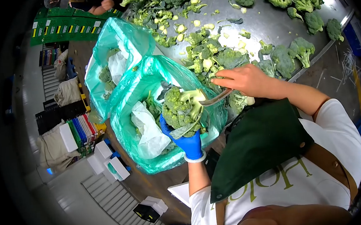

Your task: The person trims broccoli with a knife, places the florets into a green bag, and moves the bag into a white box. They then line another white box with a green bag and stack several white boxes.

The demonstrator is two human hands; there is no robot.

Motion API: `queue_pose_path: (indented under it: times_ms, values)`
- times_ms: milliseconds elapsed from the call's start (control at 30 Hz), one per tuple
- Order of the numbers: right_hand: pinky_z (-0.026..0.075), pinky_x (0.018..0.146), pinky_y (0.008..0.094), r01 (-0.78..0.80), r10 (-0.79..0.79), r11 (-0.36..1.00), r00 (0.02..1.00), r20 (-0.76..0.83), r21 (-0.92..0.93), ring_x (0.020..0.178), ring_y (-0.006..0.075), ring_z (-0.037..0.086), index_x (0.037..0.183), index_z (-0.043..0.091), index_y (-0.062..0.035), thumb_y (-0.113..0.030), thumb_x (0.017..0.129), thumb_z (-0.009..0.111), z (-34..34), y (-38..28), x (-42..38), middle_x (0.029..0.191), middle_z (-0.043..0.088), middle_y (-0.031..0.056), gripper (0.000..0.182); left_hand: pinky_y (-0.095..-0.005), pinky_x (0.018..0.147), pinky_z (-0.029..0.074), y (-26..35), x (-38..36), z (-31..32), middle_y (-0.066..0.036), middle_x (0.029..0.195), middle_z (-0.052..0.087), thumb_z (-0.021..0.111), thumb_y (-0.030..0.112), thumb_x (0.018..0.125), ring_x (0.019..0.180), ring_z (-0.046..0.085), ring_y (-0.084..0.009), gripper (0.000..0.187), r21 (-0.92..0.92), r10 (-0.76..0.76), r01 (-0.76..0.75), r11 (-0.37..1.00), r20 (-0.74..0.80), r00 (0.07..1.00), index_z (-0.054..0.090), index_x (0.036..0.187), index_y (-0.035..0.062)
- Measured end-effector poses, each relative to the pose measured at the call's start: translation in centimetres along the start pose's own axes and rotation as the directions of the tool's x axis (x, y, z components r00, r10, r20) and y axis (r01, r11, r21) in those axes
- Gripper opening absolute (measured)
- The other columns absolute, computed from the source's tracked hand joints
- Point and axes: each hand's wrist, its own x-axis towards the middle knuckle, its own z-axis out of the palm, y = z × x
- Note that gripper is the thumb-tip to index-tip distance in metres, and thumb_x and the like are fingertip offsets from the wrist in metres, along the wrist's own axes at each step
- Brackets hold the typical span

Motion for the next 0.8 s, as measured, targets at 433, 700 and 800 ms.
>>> queue_pose_path:
  times_ms: [433,700,800]
  values:
    - [0.054,0.054,0.0391,-0.361,0.491,0.868,0.729,0.477,-0.341,0.067,0.0307,0.067,0.113,0.054,-0.0064,-0.005,0.078,0.06,4.1,4.3,-4.8,0.091,0.064,0.0127,0.036,-0.041,0.102,0.04,-0.1,-1.0,-1.3,-0.013,0.124,0.045,0.084,0.013,0.07,0.118,0.048,-0.0265,0.078,0.206,0.111,-0.098,0.974,-0.057,0.992,0.039,0.133,0.0047]
    - [0.049,0.049,0.0326,0.055,-0.027,0.905,0.997,-0.073,0.423,0.061,0.0203,0.063,0.112,0.063,-0.0093,-0.018,0.076,0.077,1.8,-3.3,2.2,0.088,0.065,0.0041,0.04,-0.043,0.101,0.037,-1.2,-0.8,-0.6,-0.011,0.124,0.044,0.088,0.018,0.064,0.117,0.046,-0.0283,0.08,0.249,0.256,-0.217,0.944,-0.135,0.957,0.04,0.127,0.0103]
    - [0.043,0.044,0.0283,-0.234,0.267,0.494,0.957,0.11,0.837,0.054,0.0129,0.058,0.103,0.061,-0.0065,-0.017,0.086,0.07,2.9,-3.6,2.7,0.079,0.064,0.0034,0.022,-0.039,0.101,0.038,-1.3,-0.9,-0.7,-0.009,0.123,0.047,0.089,0.011,0.061,0.114,0.049,-0.0235,0.083,0.257,0.278,-0.24,0.936,-0.124,0.952,0.039,0.127,0.0073]
